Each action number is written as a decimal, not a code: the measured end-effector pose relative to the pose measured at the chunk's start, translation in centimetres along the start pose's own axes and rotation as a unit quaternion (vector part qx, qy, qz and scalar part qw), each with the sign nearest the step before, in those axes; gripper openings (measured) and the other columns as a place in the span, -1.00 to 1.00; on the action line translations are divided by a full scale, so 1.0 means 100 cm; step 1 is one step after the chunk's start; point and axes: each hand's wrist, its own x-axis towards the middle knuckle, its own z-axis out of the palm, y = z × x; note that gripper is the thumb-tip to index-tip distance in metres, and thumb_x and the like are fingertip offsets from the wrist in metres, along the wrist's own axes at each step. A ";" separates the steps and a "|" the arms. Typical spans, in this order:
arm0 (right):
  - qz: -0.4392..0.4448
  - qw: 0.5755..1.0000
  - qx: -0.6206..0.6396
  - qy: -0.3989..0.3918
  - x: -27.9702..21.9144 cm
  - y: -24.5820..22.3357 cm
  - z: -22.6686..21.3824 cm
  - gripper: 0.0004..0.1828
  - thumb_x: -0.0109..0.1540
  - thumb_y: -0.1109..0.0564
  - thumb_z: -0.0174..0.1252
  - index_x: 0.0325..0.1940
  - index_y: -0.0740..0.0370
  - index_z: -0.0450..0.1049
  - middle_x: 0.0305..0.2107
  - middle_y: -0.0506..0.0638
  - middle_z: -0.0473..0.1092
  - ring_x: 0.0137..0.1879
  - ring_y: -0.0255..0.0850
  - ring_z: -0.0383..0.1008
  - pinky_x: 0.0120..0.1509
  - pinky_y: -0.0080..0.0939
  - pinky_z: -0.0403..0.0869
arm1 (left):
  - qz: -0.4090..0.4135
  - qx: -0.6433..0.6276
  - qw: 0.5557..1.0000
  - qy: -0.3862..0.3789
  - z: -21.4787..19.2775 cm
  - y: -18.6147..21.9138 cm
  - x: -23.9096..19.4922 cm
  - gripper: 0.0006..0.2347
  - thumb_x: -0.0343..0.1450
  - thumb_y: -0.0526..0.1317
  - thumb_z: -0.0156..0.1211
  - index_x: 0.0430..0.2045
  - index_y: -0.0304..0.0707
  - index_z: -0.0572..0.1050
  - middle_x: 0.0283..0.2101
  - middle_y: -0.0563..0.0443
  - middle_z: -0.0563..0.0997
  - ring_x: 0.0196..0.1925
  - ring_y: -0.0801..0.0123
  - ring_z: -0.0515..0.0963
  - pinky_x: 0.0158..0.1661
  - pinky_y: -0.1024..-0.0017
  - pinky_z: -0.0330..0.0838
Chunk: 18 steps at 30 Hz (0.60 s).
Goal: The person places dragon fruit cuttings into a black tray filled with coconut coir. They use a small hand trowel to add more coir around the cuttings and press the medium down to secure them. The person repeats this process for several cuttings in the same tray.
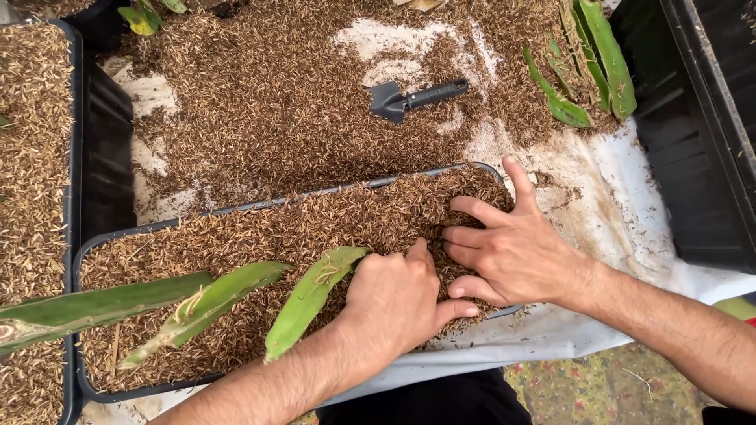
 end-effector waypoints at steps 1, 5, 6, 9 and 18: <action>0.000 1.000 0.000 0.000 -0.001 0.000 0.001 -0.23 0.22 -0.36 -0.54 -0.52 0.13 0.48 -0.44 -0.24 0.42 0.08 -0.09 0.26 0.14 0.63 -0.16 | 0.000 0.000 1.000 0.000 0.003 0.000 0.000 -0.30 0.34 0.43 -0.43 -0.61 -0.20 0.55 -0.35 0.06 0.40 -0.63 0.42 0.51 -0.66 0.50 0.27; 0.003 1.000 0.011 -0.004 -0.002 0.001 0.001 -0.26 0.23 -0.34 -0.52 -0.49 0.13 0.47 -0.39 -0.25 0.41 0.09 -0.10 0.24 0.15 0.66 -0.25 | -0.011 -0.012 0.999 0.031 0.008 -0.001 -0.002 -0.32 0.33 0.42 -0.40 -0.58 -0.17 0.55 -0.31 0.08 0.42 -0.63 0.37 0.54 -0.66 0.46 0.28; 0.004 1.000 0.010 0.002 -0.001 0.001 0.001 -0.28 0.23 -0.33 -0.52 -0.50 0.13 0.46 -0.39 -0.25 0.40 0.08 -0.10 0.24 0.14 0.67 -0.24 | -0.012 -0.010 0.999 0.035 0.008 -0.001 -0.002 -0.33 0.33 0.42 -0.40 -0.59 -0.17 0.53 -0.34 0.10 0.41 -0.64 0.38 0.53 -0.66 0.47 0.27; 0.011 1.000 0.012 -0.001 -0.003 0.001 0.001 -0.27 0.23 -0.33 -0.53 -0.50 0.10 0.48 -0.37 -0.26 0.42 0.09 -0.11 0.25 0.16 0.66 -0.26 | -0.008 -0.011 1.000 0.016 0.003 -0.003 -0.005 -0.33 0.34 0.41 -0.43 -0.56 -0.18 0.54 -0.26 0.09 0.43 -0.65 0.40 0.53 -0.68 0.49 0.26; 0.018 0.999 0.025 0.013 -0.005 0.000 0.002 -0.22 0.24 -0.33 -0.63 -0.33 0.12 0.49 -0.32 -0.24 0.42 0.13 -0.09 0.22 0.19 0.61 -0.31 | -0.019 0.015 0.997 0.071 0.008 0.001 -0.008 -0.32 0.34 0.40 -0.40 -0.67 -0.21 0.53 -0.08 0.10 0.41 -0.78 0.49 0.47 -0.74 0.56 0.20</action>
